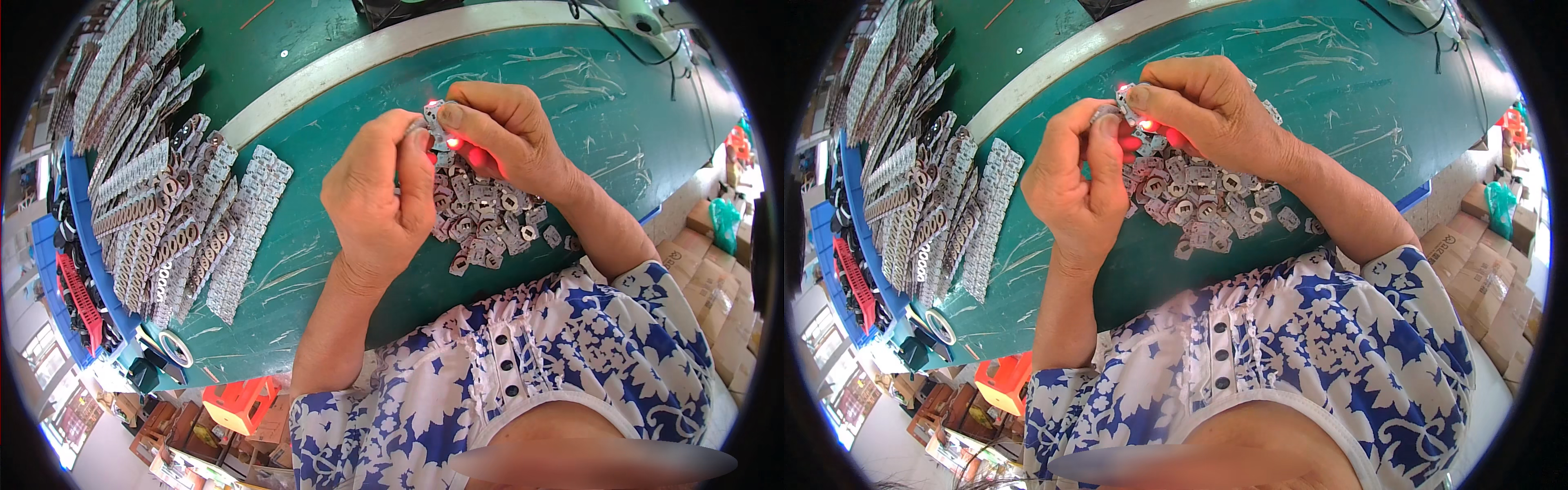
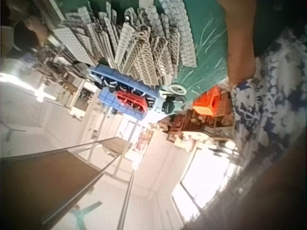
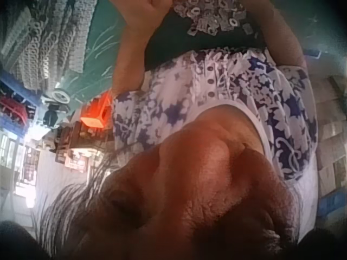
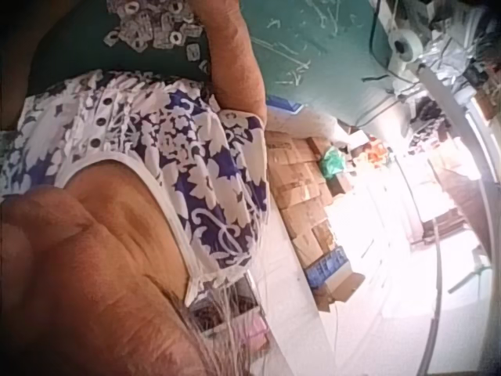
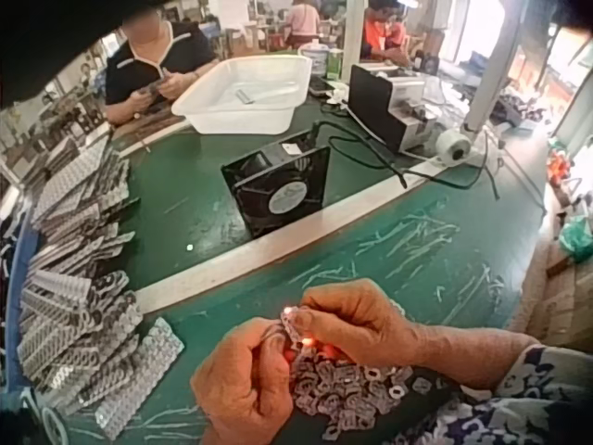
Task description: The person assembles small metal and electronic components onto PCB strips by hand, taking them from material bins and placing them on a workbench.
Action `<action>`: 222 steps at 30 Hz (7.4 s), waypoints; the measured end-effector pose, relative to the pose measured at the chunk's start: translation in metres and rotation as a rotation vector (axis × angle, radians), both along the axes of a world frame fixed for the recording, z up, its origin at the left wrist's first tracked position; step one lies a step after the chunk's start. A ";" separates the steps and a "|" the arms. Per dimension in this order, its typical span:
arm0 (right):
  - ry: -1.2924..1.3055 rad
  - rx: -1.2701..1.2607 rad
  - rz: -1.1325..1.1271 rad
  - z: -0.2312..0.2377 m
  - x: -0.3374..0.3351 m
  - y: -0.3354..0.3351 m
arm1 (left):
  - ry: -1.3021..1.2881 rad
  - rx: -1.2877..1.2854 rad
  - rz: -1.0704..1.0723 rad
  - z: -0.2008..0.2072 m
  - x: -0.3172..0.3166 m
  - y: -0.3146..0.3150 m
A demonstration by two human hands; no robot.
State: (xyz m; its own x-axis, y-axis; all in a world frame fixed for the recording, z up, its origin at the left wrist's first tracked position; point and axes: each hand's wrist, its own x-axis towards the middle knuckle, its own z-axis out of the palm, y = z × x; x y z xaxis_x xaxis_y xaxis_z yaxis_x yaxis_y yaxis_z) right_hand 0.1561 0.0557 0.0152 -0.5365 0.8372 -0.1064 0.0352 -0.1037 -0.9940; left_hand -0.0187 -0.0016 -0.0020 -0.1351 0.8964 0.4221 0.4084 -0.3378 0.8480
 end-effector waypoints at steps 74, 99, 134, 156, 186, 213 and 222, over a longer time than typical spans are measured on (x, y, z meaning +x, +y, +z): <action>-0.193 0.334 -0.090 -0.007 0.003 -0.002 | 0.785 -0.106 -0.017 0.060 -0.070 -0.005; -0.105 0.601 0.288 -0.007 0.015 0.008 | -0.003 -0.605 -0.340 0.043 -0.030 -0.007; 0.029 -0.044 -0.013 -0.001 0.008 0.004 | 0.402 0.032 -0.016 0.020 0.003 -0.004; -0.189 0.647 0.261 -0.010 0.026 0.018 | -0.001 -0.412 -0.324 0.033 -0.007 -0.005; -0.129 0.433 0.307 0.001 0.025 0.010 | -0.211 -0.528 -0.376 0.039 -0.015 -0.006; -0.029 0.049 0.052 0.007 0.022 0.008 | 0.321 0.023 -0.017 0.024 0.003 0.000; 0.007 0.078 -0.040 0.004 0.013 0.001 | 0.416 0.132 -0.106 0.023 -0.003 0.003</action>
